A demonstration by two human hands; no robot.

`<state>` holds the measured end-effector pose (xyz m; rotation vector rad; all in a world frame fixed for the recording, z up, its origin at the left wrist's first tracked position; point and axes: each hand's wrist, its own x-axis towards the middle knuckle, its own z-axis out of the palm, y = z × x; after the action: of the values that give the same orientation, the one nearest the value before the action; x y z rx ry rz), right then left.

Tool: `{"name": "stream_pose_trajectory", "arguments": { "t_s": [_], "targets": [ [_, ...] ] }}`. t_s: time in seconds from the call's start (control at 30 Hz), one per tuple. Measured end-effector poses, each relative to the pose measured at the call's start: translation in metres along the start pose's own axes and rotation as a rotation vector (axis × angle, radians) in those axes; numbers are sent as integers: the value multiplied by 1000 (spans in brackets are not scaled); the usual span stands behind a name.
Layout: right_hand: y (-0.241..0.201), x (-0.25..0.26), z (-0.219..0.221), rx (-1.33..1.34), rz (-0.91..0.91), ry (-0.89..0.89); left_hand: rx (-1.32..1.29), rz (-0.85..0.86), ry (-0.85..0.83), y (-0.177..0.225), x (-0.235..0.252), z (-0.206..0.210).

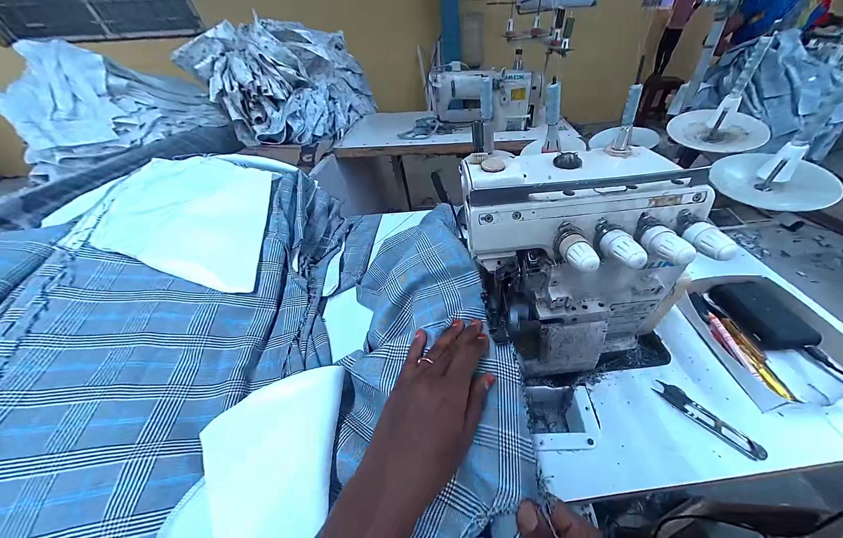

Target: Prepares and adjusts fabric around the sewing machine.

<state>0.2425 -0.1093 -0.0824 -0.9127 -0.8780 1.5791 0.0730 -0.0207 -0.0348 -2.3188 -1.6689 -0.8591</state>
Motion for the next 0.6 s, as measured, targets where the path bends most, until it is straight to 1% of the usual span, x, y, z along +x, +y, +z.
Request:
{"name": "stream_pose_trajectory", "arguments": {
  "t_s": [0.27,0.33,0.47,0.6],
  "targets": [
    [-18,24,9,-45,7,-44,-53,-38,-143,-17,27,-1],
    [-21,29,11,-28,8,-52,-59,-51,-208,-21,35,-4],
    [-27,38,17,-13,16,-33,-60,-53,-300,-31,47,-7],
    [-33,49,22,-55,-2,-17,-70,-63,-364,-39,59,-9]
  ]
}}
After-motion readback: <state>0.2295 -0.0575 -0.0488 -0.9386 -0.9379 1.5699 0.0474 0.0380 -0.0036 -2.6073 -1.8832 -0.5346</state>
